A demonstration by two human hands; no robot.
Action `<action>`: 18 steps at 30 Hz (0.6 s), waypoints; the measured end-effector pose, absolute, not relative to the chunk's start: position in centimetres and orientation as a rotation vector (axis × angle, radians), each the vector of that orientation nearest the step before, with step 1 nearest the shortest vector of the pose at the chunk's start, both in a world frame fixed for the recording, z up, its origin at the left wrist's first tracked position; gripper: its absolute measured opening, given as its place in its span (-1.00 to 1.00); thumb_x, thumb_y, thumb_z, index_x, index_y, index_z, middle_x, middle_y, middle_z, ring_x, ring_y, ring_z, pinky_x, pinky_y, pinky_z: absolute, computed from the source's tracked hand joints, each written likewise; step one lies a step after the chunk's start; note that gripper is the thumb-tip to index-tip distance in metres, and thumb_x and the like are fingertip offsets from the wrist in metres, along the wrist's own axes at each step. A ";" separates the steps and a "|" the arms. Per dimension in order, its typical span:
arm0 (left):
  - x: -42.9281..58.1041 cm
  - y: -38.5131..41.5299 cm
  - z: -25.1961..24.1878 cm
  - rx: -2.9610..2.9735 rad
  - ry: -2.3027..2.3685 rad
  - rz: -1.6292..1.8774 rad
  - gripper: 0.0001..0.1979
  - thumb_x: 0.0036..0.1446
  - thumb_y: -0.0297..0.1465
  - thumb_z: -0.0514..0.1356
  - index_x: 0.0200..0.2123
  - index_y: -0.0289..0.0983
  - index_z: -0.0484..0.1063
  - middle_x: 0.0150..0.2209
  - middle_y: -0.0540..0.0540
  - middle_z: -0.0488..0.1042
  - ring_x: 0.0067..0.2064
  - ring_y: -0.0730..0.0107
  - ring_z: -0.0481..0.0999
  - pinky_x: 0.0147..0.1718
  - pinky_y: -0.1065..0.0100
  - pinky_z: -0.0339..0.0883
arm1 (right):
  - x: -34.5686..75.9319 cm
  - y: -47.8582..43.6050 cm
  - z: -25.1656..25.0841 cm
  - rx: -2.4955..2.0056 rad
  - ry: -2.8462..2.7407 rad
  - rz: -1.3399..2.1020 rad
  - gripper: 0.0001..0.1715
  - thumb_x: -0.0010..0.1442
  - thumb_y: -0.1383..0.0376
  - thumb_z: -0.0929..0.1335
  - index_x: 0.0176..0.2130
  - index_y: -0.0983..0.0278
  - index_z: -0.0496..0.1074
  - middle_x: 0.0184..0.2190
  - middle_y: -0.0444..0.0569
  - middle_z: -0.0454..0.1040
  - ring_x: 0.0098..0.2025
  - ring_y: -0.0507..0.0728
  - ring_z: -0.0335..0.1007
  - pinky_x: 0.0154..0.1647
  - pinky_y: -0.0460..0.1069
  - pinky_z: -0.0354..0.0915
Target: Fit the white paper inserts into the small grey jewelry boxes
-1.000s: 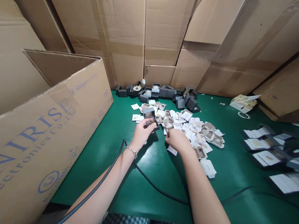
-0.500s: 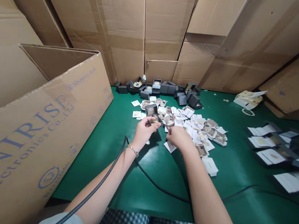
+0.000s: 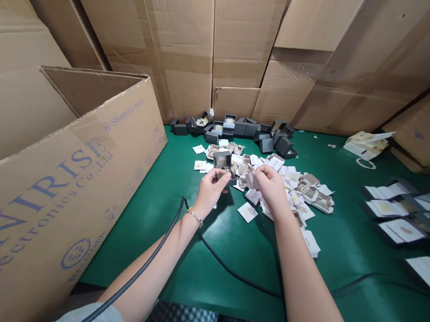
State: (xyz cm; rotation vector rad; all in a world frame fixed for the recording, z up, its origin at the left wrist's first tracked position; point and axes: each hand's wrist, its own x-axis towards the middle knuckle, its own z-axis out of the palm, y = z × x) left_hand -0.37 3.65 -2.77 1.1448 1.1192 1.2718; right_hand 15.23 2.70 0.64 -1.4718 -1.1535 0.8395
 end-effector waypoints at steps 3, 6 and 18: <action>-0.4 3.8 -2.9 1.065 1.096 1.281 -0.67 -0.03 -0.13 0.21 -0.38 -0.31 0.41 -0.39 -0.05 0.38 -0.39 0.46 0.38 -0.53 0.45 0.38 | 14.7 2.9 0.6 -1.280 -0.842 1.098 -0.86 -0.16 0.23 0.27 -0.53 0.21 0.18 -0.64 -0.24 0.17 -0.60 -0.01 0.12 -0.62 -0.10 0.08; -0.4 3.8 -2.6 0.985 1.098 1.280 -0.68 -0.01 -0.14 0.19 -0.38 -0.31 0.44 -0.29 -0.11 0.43 -0.34 0.42 0.41 -0.53 0.46 0.39 | 14.6 3.1 0.3 -1.170 -0.706 1.151 -0.79 -0.14 0.23 0.32 -0.46 0.20 0.18 -0.64 -0.28 0.18 -0.66 -0.04 0.14 -0.68 -0.13 0.08; -0.3 3.6 -2.7 0.982 0.966 1.079 -0.53 0.02 0.02 0.13 -0.50 -0.32 0.43 -0.40 -0.11 0.46 -0.33 0.36 0.46 -0.40 0.36 0.40 | 12.0 1.8 -1.7 -1.062 -1.396 0.041 -0.93 0.17 0.32 0.27 -0.28 0.21 0.34 -0.19 0.03 0.50 -0.07 0.14 0.44 -0.05 0.07 0.38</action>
